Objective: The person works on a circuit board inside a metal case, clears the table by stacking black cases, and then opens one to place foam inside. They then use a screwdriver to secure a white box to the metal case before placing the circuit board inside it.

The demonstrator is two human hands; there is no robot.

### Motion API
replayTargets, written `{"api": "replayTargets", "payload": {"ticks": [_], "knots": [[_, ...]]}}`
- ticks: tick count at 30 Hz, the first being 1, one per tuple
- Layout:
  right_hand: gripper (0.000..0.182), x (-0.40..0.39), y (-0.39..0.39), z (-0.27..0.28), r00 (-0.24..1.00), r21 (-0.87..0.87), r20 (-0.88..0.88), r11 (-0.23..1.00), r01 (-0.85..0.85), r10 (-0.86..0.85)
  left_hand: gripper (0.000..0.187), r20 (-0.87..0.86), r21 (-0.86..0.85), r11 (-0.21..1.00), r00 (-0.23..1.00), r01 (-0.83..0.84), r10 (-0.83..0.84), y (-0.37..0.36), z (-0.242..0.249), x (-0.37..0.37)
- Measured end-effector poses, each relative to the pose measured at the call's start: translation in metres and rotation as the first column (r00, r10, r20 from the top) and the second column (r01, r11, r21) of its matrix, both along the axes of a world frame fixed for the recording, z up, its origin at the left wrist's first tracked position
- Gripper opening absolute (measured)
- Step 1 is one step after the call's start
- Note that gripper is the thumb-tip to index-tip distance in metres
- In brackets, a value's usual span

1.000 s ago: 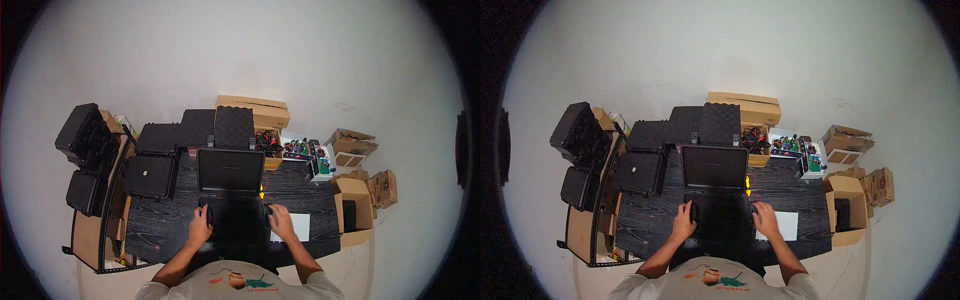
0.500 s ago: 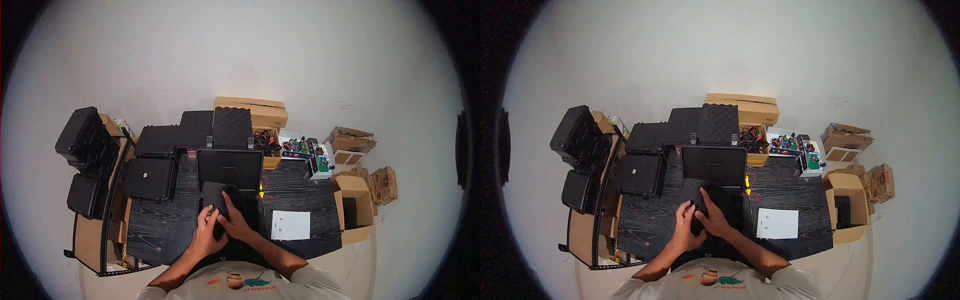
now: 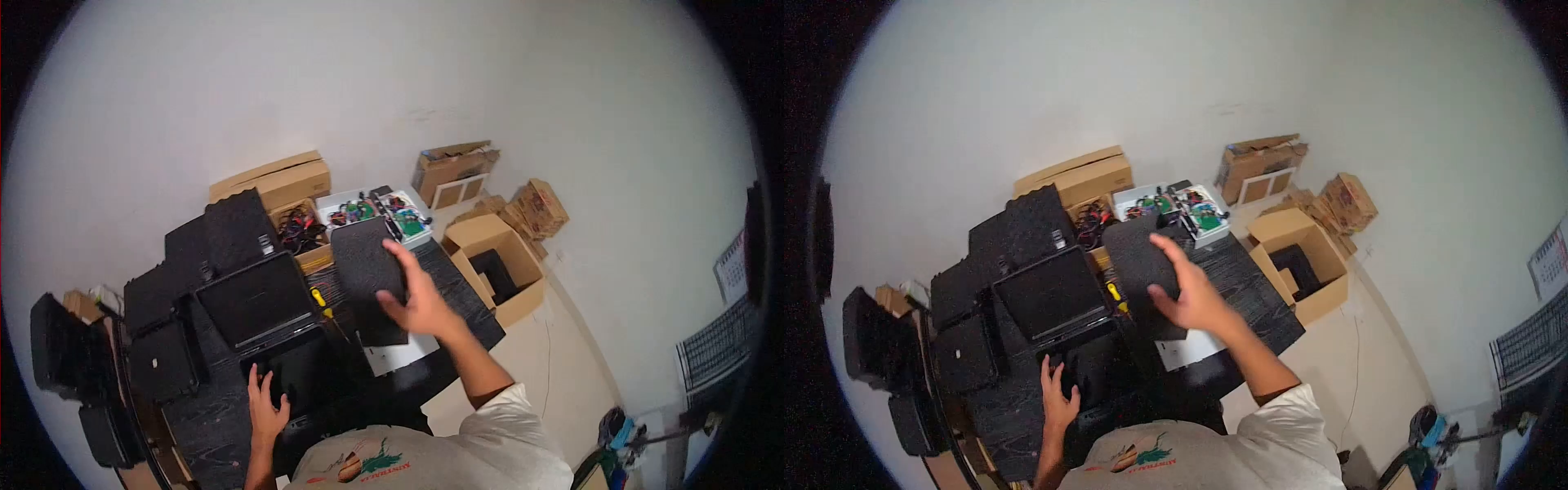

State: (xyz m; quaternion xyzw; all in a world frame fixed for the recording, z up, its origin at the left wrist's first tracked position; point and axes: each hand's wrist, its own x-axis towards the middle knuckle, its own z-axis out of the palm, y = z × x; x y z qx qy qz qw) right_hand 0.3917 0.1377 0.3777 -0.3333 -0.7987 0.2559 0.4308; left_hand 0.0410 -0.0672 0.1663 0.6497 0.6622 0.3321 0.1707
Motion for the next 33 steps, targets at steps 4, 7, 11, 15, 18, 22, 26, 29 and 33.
{"api": "replayTargets", "payload": {"ticks": [4,7,11,15,18,22,26,29,33], "knots": [[0.075,0.078,0.036,-0.011,0.938,0.034,0.259,0.973,0.228,-0.229,0.069,-0.122,-0.221,0.974,0.990,0.043,-0.072,0.006,-0.023,0.002],[0.073,0.143,0.064,-0.052,0.801,0.141,0.439,0.912,0.385,-0.407,0.076,-0.146,-0.283,0.958,0.989,-0.041,-0.001,0.010,-0.064,0.004],[0.074,0.231,0.096,-0.117,0.588,0.157,0.628,0.823,0.546,-0.509,0.083,-0.112,-0.439,0.876,0.979,-0.201,0.168,0.017,-0.087,0.006],[0.075,0.313,0.134,-0.177,0.447,0.128,0.752,0.772,0.622,-0.485,0.087,-0.176,-0.427,0.852,0.952,-0.303,0.250,0.013,-0.120,0.001],[0.074,0.357,0.158,-0.225,0.424,0.184,0.741,0.766,0.616,-0.520,0.089,-0.136,-0.467,0.830,0.952,-0.305,0.274,0.015,-0.117,0.004],[0.069,0.385,0.190,-0.279,0.349,0.170,0.804,0.748,0.641,-0.482,0.091,-0.135,-0.530,0.763,0.925,-0.370,0.354,0.019,-0.120,0.000],[0.069,0.392,0.201,-0.310,0.330,0.077,0.859,0.735,0.673,-0.392,0.090,-0.247,-0.538,0.716,0.895,-0.445,0.371,0.024,-0.127,0.000],[0.070,0.393,0.214,-0.340,0.368,-0.018,0.869,0.723,0.691,-0.330,0.089,-0.264,-0.536,0.691,0.874,-0.485,0.409,0.030,-0.124,0.003],[0.066,0.394,0.215,-0.366,0.457,-0.170,0.857,0.706,0.688,-0.239,0.089,-0.204,-0.520,0.651,0.820,-0.553,0.534,0.039,-0.126,0.003]]}}
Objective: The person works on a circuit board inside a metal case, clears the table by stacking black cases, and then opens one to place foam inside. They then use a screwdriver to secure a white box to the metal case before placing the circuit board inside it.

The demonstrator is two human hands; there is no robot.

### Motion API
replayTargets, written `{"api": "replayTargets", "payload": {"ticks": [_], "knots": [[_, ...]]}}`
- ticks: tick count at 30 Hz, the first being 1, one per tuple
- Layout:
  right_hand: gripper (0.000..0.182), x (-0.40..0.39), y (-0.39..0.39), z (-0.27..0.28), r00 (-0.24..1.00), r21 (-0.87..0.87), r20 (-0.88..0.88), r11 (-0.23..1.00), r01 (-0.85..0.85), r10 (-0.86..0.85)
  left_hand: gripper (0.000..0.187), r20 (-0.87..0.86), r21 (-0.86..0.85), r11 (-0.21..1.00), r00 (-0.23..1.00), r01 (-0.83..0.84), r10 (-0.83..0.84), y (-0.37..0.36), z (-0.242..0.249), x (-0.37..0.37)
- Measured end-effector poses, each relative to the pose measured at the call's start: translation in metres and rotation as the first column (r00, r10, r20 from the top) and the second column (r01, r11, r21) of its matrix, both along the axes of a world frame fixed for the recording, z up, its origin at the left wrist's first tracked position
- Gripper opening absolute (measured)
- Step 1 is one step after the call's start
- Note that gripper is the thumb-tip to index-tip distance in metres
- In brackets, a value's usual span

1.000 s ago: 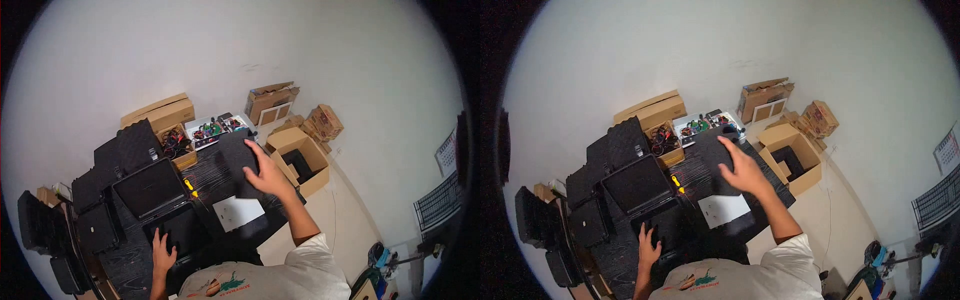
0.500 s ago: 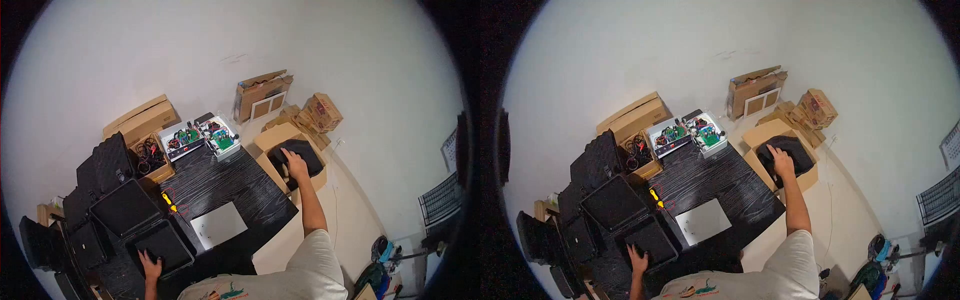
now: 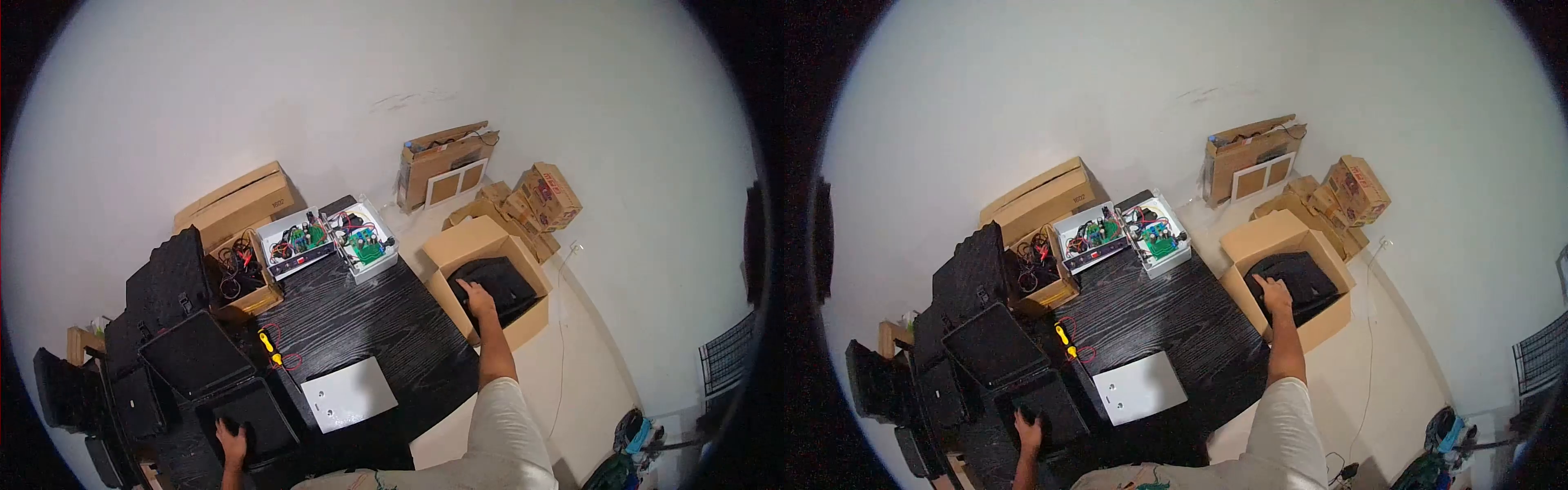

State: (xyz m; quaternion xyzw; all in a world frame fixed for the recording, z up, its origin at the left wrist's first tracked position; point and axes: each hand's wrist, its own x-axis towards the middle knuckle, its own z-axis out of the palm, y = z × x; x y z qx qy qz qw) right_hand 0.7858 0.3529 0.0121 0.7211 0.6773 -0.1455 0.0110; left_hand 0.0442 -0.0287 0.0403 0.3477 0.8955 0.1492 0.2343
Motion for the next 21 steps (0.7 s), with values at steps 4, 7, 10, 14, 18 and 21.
{"api": "replayTargets", "payload": {"ticks": [4,7,10,14,18,21], "knots": [[0.057,-0.004,-0.002,-0.009,0.999,0.028,-0.046,0.999,-0.019,0.021,0.088,0.078,0.096,0.987,0.989,-0.132,0.125,0.010,-0.002,-0.003],[0.049,-0.005,-0.010,-0.011,0.975,0.247,-0.220,0.967,0.067,-0.012,0.090,0.051,0.069,0.990,0.992,-0.123,0.119,0.015,-0.009,-0.006],[0.037,-0.018,-0.027,0.004,0.929,0.454,-0.364,0.883,0.118,0.063,0.091,-0.064,0.125,0.990,0.995,-0.068,0.077,0.012,-0.031,-0.009],[0.036,-0.034,-0.048,0.008,0.911,0.438,-0.409,0.866,0.243,-0.049,0.088,0.077,0.203,0.974,0.994,-0.096,0.082,0.017,-0.013,-0.001],[0.032,-0.087,-0.066,0.051,0.884,0.566,-0.467,0.770,0.295,0.005,0.091,0.082,0.356,0.928,0.993,-0.107,0.083,0.019,0.007,0.005],[0.029,-0.154,-0.079,0.081,0.795,0.480,-0.601,0.830,0.284,0.075,0.095,0.146,0.406,0.895,0.980,-0.185,0.136,0.019,0.027,0.001]]}}
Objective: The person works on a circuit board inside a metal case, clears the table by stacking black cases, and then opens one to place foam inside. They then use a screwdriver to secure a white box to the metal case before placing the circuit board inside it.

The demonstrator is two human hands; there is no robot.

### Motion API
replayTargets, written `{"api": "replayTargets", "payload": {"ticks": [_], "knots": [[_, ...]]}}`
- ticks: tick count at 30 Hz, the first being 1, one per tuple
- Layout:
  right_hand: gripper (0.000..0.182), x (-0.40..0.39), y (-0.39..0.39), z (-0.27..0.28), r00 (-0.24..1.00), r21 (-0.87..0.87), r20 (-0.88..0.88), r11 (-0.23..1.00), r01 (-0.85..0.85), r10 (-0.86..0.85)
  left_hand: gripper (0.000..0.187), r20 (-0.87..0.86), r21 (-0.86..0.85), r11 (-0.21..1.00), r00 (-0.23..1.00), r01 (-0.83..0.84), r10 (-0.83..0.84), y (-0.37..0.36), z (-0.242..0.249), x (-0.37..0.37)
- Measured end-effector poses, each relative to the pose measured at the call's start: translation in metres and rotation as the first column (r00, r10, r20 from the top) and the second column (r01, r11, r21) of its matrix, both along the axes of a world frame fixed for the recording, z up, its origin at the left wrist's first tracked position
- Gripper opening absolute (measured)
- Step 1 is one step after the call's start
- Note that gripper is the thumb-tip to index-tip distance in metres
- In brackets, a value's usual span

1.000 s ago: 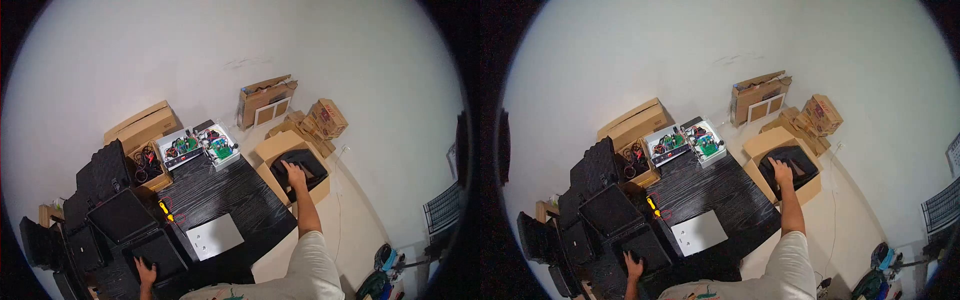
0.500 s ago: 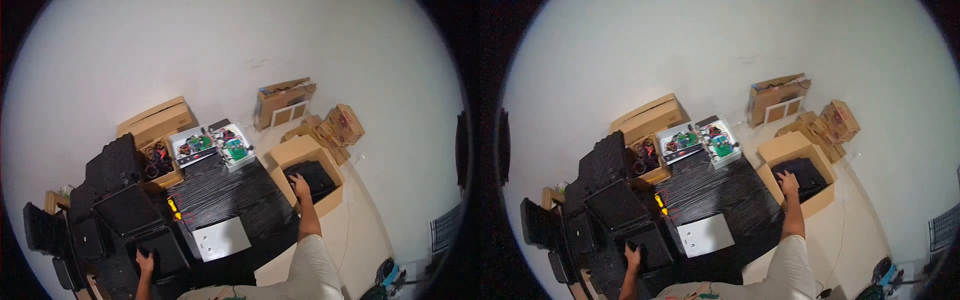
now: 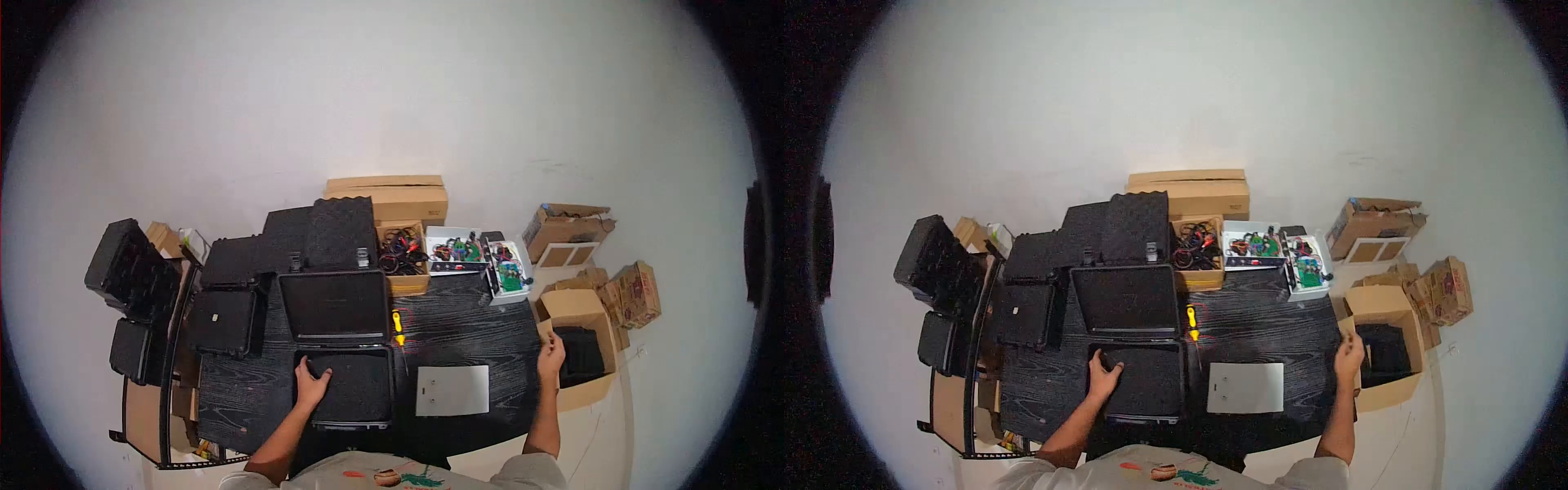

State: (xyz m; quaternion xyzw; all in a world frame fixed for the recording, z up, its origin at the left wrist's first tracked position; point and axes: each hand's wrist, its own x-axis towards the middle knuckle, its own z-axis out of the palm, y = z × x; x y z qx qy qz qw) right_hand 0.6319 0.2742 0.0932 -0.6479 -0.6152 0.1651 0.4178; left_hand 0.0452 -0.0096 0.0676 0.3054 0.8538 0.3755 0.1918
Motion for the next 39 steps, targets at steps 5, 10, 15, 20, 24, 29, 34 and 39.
{"api": "replayTargets", "payload": {"ticks": [5,10,15,20,24,29,34,39], "knots": [[0.022,-0.147,-0.046,0.039,0.937,0.137,-0.072,0.934,-0.330,0.341,0.070,0.474,0.197,0.980,0.878,-0.034,-0.064,-0.010,0.050,-0.014],[0.030,-0.268,-0.108,0.035,0.736,0.084,-0.167,0.753,-0.652,0.656,0.036,0.512,0.387,0.918,0.807,0.089,-0.294,-0.031,0.107,-0.050],[0.035,-0.330,-0.175,0.056,0.634,-0.153,-0.148,0.616,-0.773,0.759,0.051,0.590,0.527,0.815,0.794,-0.241,-0.146,-0.046,0.225,-0.109],[0.042,-0.346,-0.198,0.026,0.550,-0.074,0.124,0.561,-0.825,0.826,0.068,0.548,0.700,0.635,0.816,-0.327,-0.184,0.004,0.269,-0.192],[0.047,-0.349,-0.203,0.011,0.554,-0.101,0.166,0.573,-0.813,0.816,0.069,0.480,0.749,0.610,0.846,-0.258,-0.231,0.078,0.271,-0.239],[0.048,-0.351,-0.209,0.007,0.546,-0.101,0.147,0.561,-0.821,0.825,0.070,0.595,0.703,0.621,0.766,-0.347,-0.245,0.158,0.218,-0.283],[0.049,-0.351,-0.204,0.006,0.523,-0.163,0.118,0.536,-0.828,0.844,0.070,0.641,0.640,0.666,0.744,-0.383,-0.189,0.198,0.169,-0.306],[0.045,-0.354,-0.205,0.014,0.526,-0.148,0.147,0.545,-0.826,0.838,0.070,0.698,0.583,0.688,0.700,-0.432,-0.152,0.216,0.144,-0.312]]}}
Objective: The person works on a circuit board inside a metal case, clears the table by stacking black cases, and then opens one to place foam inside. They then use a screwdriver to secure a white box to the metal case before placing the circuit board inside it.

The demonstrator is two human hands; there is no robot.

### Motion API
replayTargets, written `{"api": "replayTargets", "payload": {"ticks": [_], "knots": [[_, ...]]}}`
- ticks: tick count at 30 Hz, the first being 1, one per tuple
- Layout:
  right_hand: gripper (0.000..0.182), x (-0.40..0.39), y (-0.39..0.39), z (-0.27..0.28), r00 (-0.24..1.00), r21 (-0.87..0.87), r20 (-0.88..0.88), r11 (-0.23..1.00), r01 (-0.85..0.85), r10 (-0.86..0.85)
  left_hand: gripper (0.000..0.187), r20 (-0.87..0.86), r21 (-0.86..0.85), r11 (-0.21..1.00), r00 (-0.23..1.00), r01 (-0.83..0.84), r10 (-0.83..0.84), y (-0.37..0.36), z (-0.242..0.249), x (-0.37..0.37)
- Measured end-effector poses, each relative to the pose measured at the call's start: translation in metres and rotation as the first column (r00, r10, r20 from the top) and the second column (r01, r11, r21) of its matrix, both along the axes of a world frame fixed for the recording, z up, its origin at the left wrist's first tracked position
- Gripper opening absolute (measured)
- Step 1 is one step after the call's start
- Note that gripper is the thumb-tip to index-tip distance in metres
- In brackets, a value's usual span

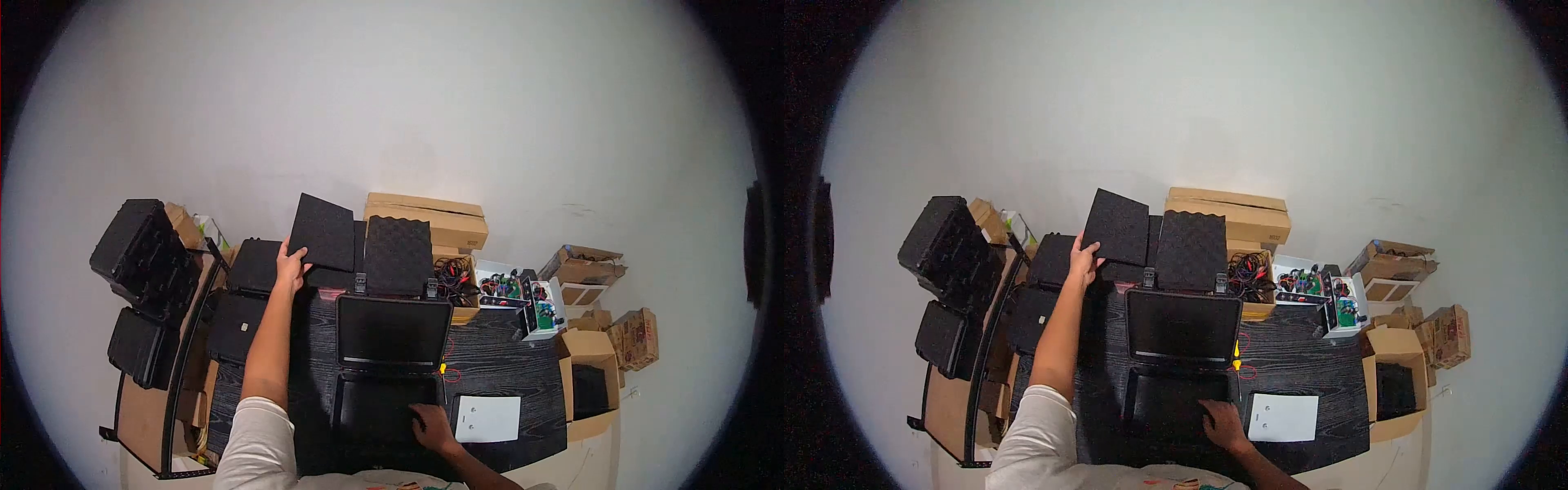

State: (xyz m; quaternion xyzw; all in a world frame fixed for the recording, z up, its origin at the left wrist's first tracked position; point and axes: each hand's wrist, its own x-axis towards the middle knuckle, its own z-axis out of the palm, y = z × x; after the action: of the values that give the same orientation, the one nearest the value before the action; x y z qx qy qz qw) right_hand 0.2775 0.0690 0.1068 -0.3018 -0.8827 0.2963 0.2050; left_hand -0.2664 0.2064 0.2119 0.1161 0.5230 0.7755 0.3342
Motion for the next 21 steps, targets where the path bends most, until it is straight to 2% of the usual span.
{"api": "replayTargets", "payload": {"ticks": [9,12,18,21], "knots": [[0.047,-0.001,0.000,-0.002,0.998,-0.012,0.056,0.999,0.033,-0.032,0.072,0.022,-0.035,0.996,0.997,0.079,-0.078,0.007,-0.018,0.003],[0.048,0.000,0.001,-0.001,1.000,0.006,-0.005,1.000,0.015,-0.015,0.075,0.035,-0.049,0.994,0.995,0.095,-0.094,0.007,-0.020,0.004],[0.047,-0.001,0.002,-0.002,0.998,-0.046,0.064,0.999,0.030,-0.027,0.075,0.012,-0.022,0.995,0.996,0.093,-0.092,0.007,-0.031,0.001],[0.047,-0.001,0.004,-0.008,0.999,-0.032,0.029,0.999,0.014,-0.014,0.076,0.018,-0.008,0.996,0.996,0.087,-0.087,0.005,-0.029,0.005]]}}
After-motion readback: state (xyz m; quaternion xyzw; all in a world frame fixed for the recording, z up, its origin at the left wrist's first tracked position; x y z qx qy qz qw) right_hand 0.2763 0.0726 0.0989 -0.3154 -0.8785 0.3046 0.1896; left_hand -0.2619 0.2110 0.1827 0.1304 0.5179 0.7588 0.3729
